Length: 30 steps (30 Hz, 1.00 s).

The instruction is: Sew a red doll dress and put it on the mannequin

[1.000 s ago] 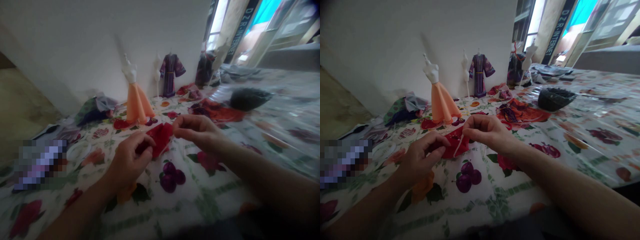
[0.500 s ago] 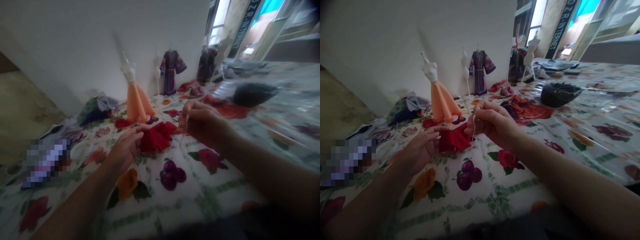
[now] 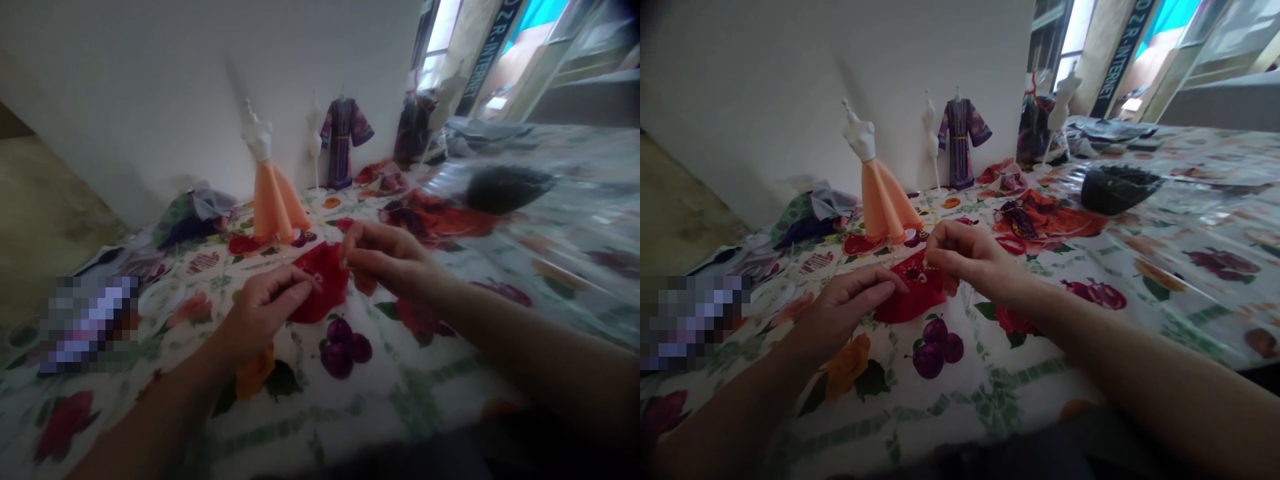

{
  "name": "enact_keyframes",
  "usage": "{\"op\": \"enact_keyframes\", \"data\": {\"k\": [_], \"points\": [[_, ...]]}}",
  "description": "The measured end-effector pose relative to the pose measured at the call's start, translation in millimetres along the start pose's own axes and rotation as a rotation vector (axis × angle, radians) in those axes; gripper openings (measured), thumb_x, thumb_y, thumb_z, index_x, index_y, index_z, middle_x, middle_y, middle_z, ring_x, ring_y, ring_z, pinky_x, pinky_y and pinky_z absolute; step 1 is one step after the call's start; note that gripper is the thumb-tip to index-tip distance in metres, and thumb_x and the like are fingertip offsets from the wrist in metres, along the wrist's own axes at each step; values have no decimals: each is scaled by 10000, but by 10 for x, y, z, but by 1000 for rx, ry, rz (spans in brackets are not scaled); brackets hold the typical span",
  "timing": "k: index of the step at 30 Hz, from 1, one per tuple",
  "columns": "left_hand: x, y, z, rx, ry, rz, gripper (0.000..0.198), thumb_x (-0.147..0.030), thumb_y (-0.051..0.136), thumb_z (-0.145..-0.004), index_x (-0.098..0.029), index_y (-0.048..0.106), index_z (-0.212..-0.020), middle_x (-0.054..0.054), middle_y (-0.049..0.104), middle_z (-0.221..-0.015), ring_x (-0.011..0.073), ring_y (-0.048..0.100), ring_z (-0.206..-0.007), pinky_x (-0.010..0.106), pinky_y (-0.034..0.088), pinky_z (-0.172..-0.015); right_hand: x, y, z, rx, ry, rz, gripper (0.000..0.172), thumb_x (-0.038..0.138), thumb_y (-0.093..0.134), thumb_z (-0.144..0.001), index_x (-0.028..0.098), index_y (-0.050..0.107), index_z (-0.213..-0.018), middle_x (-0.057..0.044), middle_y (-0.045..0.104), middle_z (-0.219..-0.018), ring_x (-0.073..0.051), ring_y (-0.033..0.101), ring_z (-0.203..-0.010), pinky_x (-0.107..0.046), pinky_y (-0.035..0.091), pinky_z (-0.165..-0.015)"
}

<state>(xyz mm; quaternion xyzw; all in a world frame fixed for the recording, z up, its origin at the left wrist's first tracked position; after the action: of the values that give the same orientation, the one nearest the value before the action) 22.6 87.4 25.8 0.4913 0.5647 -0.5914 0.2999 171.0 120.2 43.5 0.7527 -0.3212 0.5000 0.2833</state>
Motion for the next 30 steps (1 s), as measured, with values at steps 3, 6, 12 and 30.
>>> {"op": "enact_keyframes", "data": {"k": [3, 6, 12, 30], "points": [[169, 134, 10, 54, -113, 137, 248, -442, 651, -915, -226, 773, -907, 27, 720, -830, 190, 636, -763, 270, 467, -649, 2, 76, 28, 28, 31, 81, 151, 285, 659, -950, 164, 606, -877, 49, 546, -647, -59, 458, -506, -180, 360, -456], [321, 241, 23, 63, -222, 302, 250, -451, 672, -901, -224, 777, -884, 30, 728, -857, 185, 653, -795, 252, 478, -652, 11, 158, 44, 49, 78, 118, 152, 273, 652, -951, 163, 597, -862, 47, 551, -671, -59, 432, -529, -183, 334, -465], [473, 380, 59, 54, -321, 506, 271, -439, 674, -904, -202, 791, -841, 41, 758, -895, 202, 695, -836, 271, 535, -709, 46, 324, 63, 168, 40, 294, 188, 309, 625, -965, 161, 588, -854, -6, 632, -779, -100, 553, -663, -217, 440, -572], [557, 469, 83, 127, -409, 655, 231, -411, 744, -860, -188, 791, -896, 66, 759, -918, 187, 677, -812, 290, 538, -744, 63, 443, 134, 270, -195, 928, 149, 308, 684, -932, 187, 603, -964, -30, 618, -977, -130, 568, -842, -248, 454, -723]]}}
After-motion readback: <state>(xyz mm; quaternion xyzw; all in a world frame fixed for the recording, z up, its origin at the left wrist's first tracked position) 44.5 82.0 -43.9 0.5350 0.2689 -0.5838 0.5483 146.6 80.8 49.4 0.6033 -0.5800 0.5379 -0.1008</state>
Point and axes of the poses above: each hand's wrist, its own z-axis away from the middle knuckle, its own y-axis out of the palm, x = y × z, the point moved 10 cm from there along -z, towards the middle knuckle
